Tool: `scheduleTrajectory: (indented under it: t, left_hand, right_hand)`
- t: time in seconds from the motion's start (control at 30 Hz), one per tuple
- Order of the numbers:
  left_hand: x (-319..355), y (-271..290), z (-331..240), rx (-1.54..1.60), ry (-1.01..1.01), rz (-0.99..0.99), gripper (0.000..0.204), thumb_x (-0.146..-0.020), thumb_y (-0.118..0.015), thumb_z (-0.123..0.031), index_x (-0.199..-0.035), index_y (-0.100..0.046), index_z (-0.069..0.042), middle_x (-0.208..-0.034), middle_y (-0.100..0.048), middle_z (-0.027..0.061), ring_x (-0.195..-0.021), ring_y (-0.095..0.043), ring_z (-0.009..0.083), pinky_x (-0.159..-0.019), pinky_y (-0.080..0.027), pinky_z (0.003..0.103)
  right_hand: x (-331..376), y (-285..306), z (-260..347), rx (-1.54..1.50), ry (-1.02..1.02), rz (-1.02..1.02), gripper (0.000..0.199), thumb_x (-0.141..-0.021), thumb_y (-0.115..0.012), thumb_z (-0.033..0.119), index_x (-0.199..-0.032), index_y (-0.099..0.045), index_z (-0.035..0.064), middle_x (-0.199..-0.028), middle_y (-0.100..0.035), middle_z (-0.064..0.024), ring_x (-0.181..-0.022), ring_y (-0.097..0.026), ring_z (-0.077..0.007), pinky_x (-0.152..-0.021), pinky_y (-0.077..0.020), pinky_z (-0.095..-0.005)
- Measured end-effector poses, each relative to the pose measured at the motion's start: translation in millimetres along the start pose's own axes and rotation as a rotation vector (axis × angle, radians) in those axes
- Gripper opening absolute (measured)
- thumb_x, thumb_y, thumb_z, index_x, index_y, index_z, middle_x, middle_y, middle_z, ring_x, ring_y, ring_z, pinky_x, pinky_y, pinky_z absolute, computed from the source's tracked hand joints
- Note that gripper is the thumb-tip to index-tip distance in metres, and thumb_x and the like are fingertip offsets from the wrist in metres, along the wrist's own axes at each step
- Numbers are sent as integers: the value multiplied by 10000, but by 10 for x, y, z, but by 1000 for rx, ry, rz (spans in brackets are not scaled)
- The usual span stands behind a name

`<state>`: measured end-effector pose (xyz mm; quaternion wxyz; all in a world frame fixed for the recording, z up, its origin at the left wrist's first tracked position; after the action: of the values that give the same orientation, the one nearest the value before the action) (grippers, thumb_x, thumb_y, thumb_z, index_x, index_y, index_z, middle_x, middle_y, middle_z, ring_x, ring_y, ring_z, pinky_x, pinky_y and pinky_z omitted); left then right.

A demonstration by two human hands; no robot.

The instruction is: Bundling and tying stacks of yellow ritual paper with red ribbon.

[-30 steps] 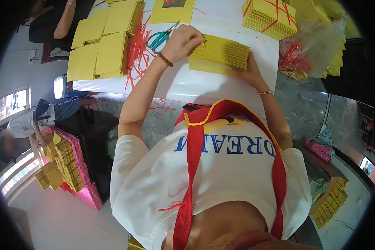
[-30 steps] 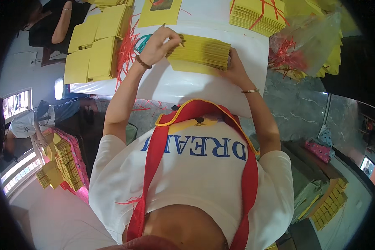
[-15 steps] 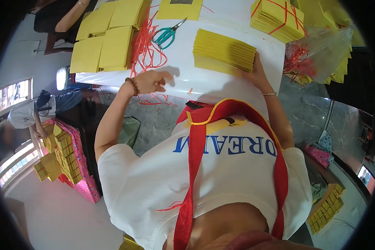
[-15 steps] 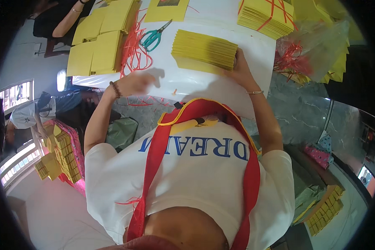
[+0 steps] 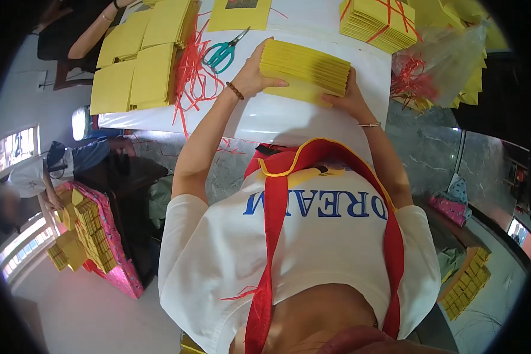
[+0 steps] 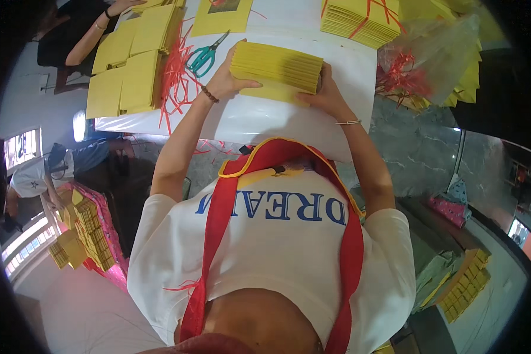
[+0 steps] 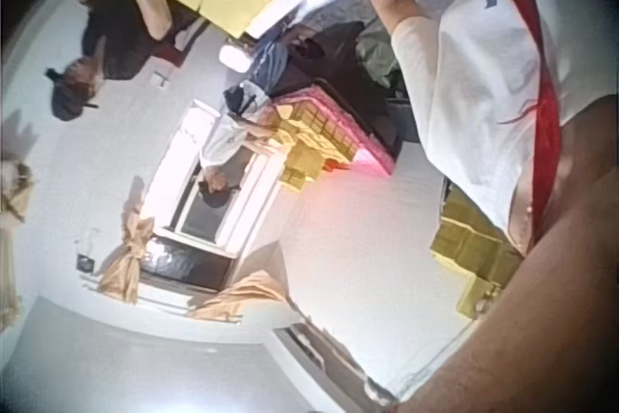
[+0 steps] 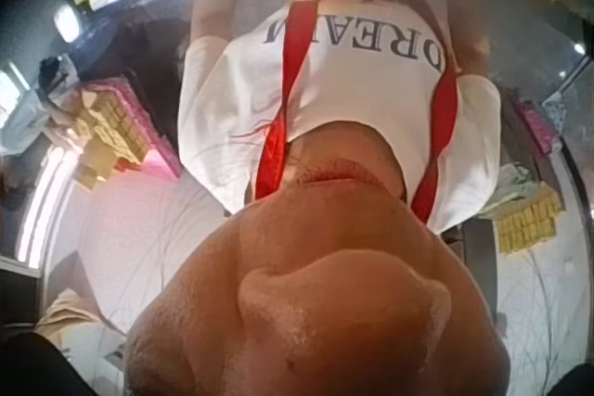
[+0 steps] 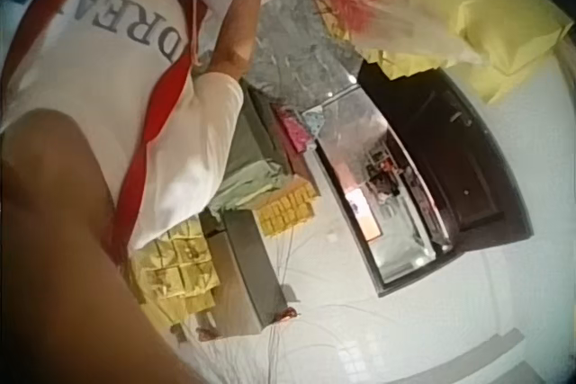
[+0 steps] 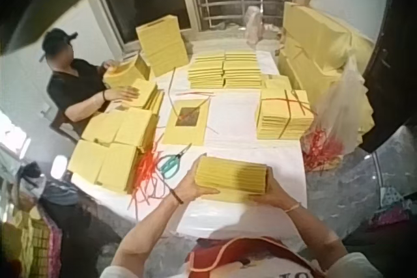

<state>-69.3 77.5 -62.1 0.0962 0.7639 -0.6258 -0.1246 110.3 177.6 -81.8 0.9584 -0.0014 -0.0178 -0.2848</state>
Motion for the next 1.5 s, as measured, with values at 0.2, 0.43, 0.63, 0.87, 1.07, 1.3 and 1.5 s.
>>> scheduleTrajectory:
  t: [0.2, 0.43, 0.63, 0.87, 1.07, 1.3, 1.5]
  left_hand:
    - [123, -6, 80, -77, -24, -143, 1049, -497, -828, -273, -1298, -205, -8, -1251, -369, 202, -1169, -363, 314, -980, -301, 357]
    - [8, 182, -900, -510, -288, -29, 1157, -467, -766, -505, -1326, -154, -30, -1315, -277, 207, -1235, -257, 338, -1008, -196, 449]
    - [-287, -582, -1203, -1021, -398, 214, 1153, -480, -751, -483, -1362, -99, -127, -1312, -289, 195, -1211, -305, 325, -976, -217, 480]
    - [-435, -513, -1077, -799, -140, 344, 1032, -547, -752, -201, -1358, -119, -135, -1058, -515, 195, -1002, -486, 326, -891, -351, 434]
    - [-244, -7, -873, 139, -57, 37, 1131, -571, -774, -81, -1358, 38, -101, -1138, -437, 128, -1057, -451, 231, -912, -356, 311]
    - [-39, -42, -642, 445, -105, -121, 1181, -561, -780, -71, -1355, 93, -113, -1233, -369, 124, -1151, -381, 226, -959, -310, 317]
    - [111, -230, -195, 313, 43, 28, 1220, -554, -798, -109, -1341, 135, -80, -1347, -240, 126, -1262, -216, 220, -1023, -223, 330]
  right_hand:
    - [18, -43, 76, -16, -43, 21, 812, -608, -741, 34, -1219, -206, 28, -1191, -383, -116, -1116, -405, -193, -942, -357, -310]
    - [-12, -10, 43, 92, -52, 43, 775, -625, -745, 75, -1203, -233, 17, -1157, -434, -112, -1075, -440, -179, -899, -391, -299]
    - [-40, 0, 1, 95, -1, 30, 775, -620, -755, 133, -1194, -250, 12, -1133, -455, -111, -1059, -459, -194, -890, -397, -301]
    - [-72, 112, 182, 199, 212, -5, 970, -581, -769, 192, -1314, -141, 91, -1299, -298, -80, -1219, -284, -222, -1003, -261, -360]
    - [35, -70, 486, -384, 174, 29, 1251, -522, -811, 224, -1350, 126, 180, -1387, -132, -129, -1288, -145, -260, -1041, -154, -376]
    - [-80, -182, 756, -55, 288, -45, 1286, -483, -836, 235, -1350, 108, 128, -1370, -127, -138, -1276, -162, -285, -1040, -176, -377]
    - [-132, -261, 459, 285, 251, 12, 1186, -508, -827, 182, -1346, 1, 52, -1312, -213, -84, -1242, -214, -214, -1021, -230, -340]
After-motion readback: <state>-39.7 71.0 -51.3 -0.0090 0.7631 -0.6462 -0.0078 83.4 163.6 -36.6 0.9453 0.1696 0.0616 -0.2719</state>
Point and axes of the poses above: each hand's wrist, its own x-axis away from the middle knuckle, its own y-axis out of the back of the hand, z = x × y, the point moved 8 cm from there along -x, towards the middle knuckle
